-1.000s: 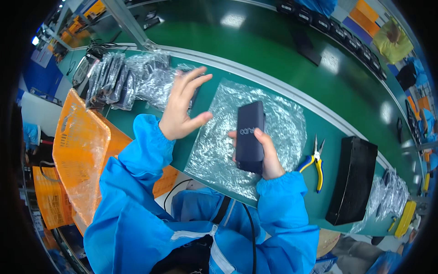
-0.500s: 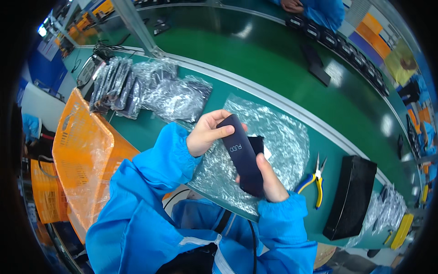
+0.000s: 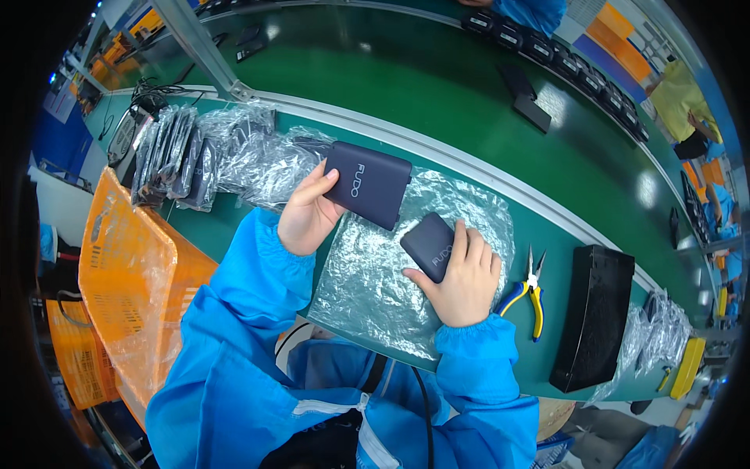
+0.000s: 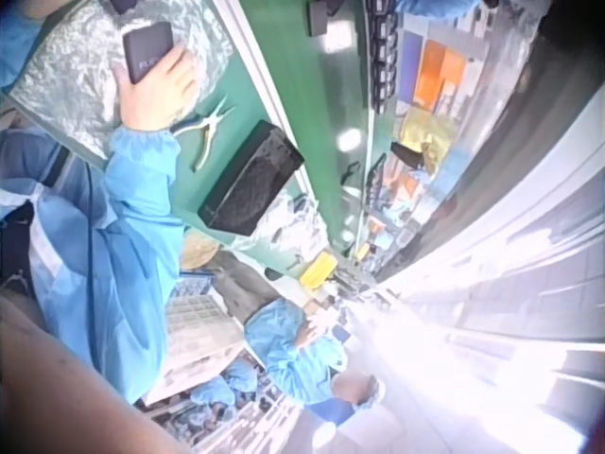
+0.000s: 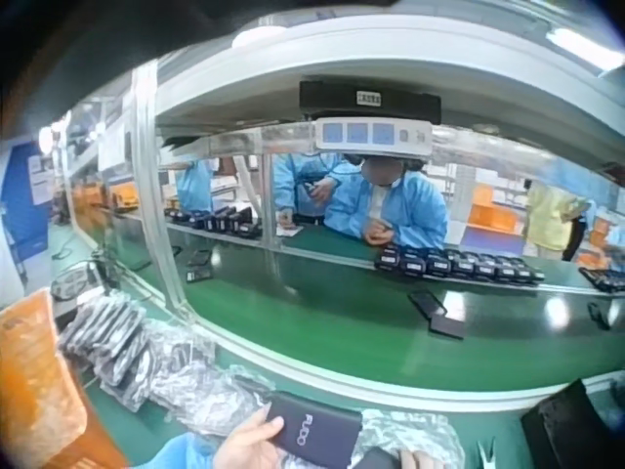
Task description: Assembling or inspecting electronic device components at a factory workbench using pliers and gloves.
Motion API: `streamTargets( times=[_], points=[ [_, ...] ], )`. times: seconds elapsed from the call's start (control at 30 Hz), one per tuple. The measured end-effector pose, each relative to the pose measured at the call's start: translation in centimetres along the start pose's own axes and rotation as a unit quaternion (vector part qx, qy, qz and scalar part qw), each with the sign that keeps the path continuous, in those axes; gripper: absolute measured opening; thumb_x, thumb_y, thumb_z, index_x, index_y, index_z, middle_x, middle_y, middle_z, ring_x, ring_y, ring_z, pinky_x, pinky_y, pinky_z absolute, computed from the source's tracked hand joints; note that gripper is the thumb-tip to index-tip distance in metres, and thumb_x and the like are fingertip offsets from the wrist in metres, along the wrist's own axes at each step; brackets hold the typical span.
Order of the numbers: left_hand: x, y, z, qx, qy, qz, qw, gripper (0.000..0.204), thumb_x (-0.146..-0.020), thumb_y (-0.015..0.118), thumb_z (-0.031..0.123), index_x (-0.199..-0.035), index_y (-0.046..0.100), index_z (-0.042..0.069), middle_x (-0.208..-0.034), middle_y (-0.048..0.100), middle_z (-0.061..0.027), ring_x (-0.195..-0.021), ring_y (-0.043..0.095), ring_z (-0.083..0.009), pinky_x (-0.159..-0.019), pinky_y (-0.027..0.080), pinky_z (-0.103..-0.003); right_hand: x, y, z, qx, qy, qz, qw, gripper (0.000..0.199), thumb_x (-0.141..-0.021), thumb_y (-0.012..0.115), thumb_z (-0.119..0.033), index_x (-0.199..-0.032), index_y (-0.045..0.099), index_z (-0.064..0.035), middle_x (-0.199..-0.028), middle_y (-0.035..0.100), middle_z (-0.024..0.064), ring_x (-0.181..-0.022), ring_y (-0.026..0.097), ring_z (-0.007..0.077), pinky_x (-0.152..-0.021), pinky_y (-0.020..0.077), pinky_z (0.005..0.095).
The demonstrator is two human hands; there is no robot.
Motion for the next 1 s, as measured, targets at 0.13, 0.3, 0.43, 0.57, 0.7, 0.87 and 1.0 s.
streamTargets(
  times=[0.13, 0.3, 0.43, 0.57, 0.7, 0.87, 1.0],
  points=[
    [0.7, 0.9, 0.0, -0.058, 0.011, -0.006, 0.998, 0.036, -0.091, 0.044, 0.01, -0.125, 0.037, 0.001, -0.115, 0.053, -0.0111, -0.103, 0.055, -0.0181, -0.087, 0.046, -0.032, -0.1, -1.5, -0.1, -0.057, -0.038, 0.033, 0.997, 0.073, -0.07, 0.07, -0.038, -0.124, 0.042, 0.0019, -0.114, 0.049, 0.0183, -0.101, 0.048, 0.0319, -0.088, 0.0354, 0.0414],
    [1.8, 3.8, -1.3, -0.154, 0.009, -0.032, 0.987, 0.037, -0.087, 0.053, 0.005, -0.122, 0.042, -0.002, -0.106, 0.058, -0.0104, -0.095, 0.058, -0.0162, -0.079, 0.05, -0.03, 1.3, -2.1, -0.3, -0.543, 0.078, -0.02, 0.836, 0.046, -0.084, 0.056, -0.011, -0.126, 0.04, 0.0015, -0.101, 0.058, 0.0143, -0.082, 0.056, 0.0174, -0.072, 0.0457, 0.0302],
    [2.6, 5.5, -2.5, -0.111, -0.022, -0.031, 0.993, 0.04, -0.088, 0.052, 0.007, -0.125, 0.043, -0.003, -0.11, 0.058, -0.01, -0.099, 0.057, -0.0165, -0.085, 0.047, -0.03, 2.2, -2.2, -1.0, -0.657, 0.156, -0.051, 0.736, 0.035, -0.086, 0.055, -0.006, -0.12, 0.048, -0.001, -0.08, 0.061, 0.0042, -0.062, 0.053, 0.0064, -0.054, 0.0431, 0.0205],
    [2.5, 6.5, -5.4, -0.012, -0.085, 0.052, 0.995, 0.038, -0.089, 0.052, 0.019, -0.121, 0.044, 0.0, -0.105, 0.058, -0.0079, -0.098, 0.056, -0.018, -0.083, 0.046, -0.032, 3.4, -1.8, -1.2, -0.582, 0.162, 0.054, 0.795, 0.021, -0.08, 0.064, -0.005, -0.099, 0.062, 0.0003, -0.064, 0.061, 0.0039, -0.051, 0.051, 0.0044, -0.045, 0.0391, 0.0209],
    [3.2, 8.5, -7.8, -0.099, -0.147, 0.123, 0.976, 0.038, -0.089, 0.051, 0.029, -0.121, 0.042, 0.012, -0.108, 0.054, -0.0047, -0.097, 0.051, -0.0164, -0.083, 0.045, -0.037, 4.3, -2.7, -0.6, -0.294, 0.04, 0.142, 0.944, 0.025, -0.073, 0.069, -0.011, -0.096, 0.064, -0.0038, -0.063, 0.059, 0.0086, -0.048, 0.056, 0.0191, -0.044, 0.0418, 0.0284],
    [3.1, 10.3, -8.2, -0.172, -0.176, 0.016, 0.969, 0.054, -0.082, 0.061, 0.022, -0.127, 0.038, 0.006, -0.117, 0.051, -0.0101, -0.097, 0.054, -0.0207, -0.08, 0.047, -0.035, 4.5, -5.1, -1.1, -0.224, -0.047, 0.115, 0.967, 0.032, -0.064, 0.073, -0.013, -0.094, 0.065, -0.0053, -0.079, 0.063, 0.0058, -0.059, 0.059, 0.0215, -0.051, 0.0443, 0.0294],
    [1.7, 10.2, -6.8, -0.001, -0.193, -0.05, 0.98, 0.045, -0.089, 0.046, 0.019, -0.128, 0.035, 0.0, -0.126, 0.045, -0.0172, -0.109, 0.051, -0.0306, -0.086, 0.048, -0.041, 4.7, -7.5, 4.5, -0.136, 0.008, 0.14, 0.981, 0.022, -0.069, 0.068, -0.011, -0.091, 0.064, -0.0064, -0.086, 0.063, 0.0104, -0.07, 0.061, 0.0264, -0.061, 0.0474, 0.0343]
  ],
)
Point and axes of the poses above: each hand's wrist, its own x-axis away from the middle knuckle, its own y-axis out of the palm, z = x × y, the point moved 2 cm from there along -x, towards the middle knuckle
